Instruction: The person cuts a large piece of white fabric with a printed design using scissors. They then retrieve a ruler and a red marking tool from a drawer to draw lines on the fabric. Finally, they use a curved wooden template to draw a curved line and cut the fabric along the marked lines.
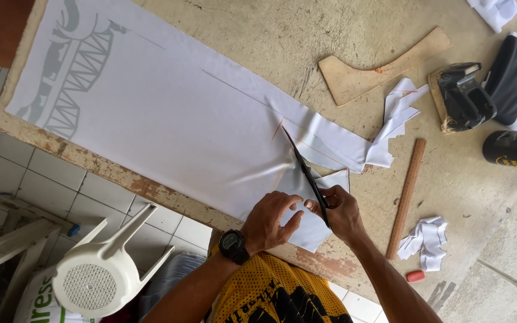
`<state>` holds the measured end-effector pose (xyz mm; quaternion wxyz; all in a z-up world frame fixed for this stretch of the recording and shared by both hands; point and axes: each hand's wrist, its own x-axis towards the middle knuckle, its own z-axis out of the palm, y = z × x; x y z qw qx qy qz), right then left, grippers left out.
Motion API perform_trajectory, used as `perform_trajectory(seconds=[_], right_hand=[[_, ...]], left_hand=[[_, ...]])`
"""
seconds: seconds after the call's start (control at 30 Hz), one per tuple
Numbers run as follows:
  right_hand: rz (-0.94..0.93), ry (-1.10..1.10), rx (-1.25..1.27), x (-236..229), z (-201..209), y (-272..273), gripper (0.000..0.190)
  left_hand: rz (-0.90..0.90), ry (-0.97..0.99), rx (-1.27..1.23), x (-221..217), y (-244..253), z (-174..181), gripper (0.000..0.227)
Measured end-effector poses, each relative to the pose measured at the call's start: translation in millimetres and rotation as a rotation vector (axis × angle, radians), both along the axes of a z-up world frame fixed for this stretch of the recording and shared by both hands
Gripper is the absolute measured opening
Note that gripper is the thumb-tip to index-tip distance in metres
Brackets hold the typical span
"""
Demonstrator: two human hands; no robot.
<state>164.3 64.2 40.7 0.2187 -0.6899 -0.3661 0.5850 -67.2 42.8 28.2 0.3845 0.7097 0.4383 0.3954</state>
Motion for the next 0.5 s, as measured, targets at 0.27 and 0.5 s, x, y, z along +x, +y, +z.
perform_trajectory(seconds=[0.27, 0.5], right_hand=[[-0.088, 0.018, -0.009, -8.1, 3.2, -5.3, 0.048], [-0.161, -0.019, -0.011, -49.4, -0.3, -2.6, 0.057]], left_hand=[[-0.024, 0.007, 0.010, -32.7, 11.4, 6.1, 0.026], [-0.034, 0.004, 0.012, -62.8, 27.5, 19.1, 0.021]])
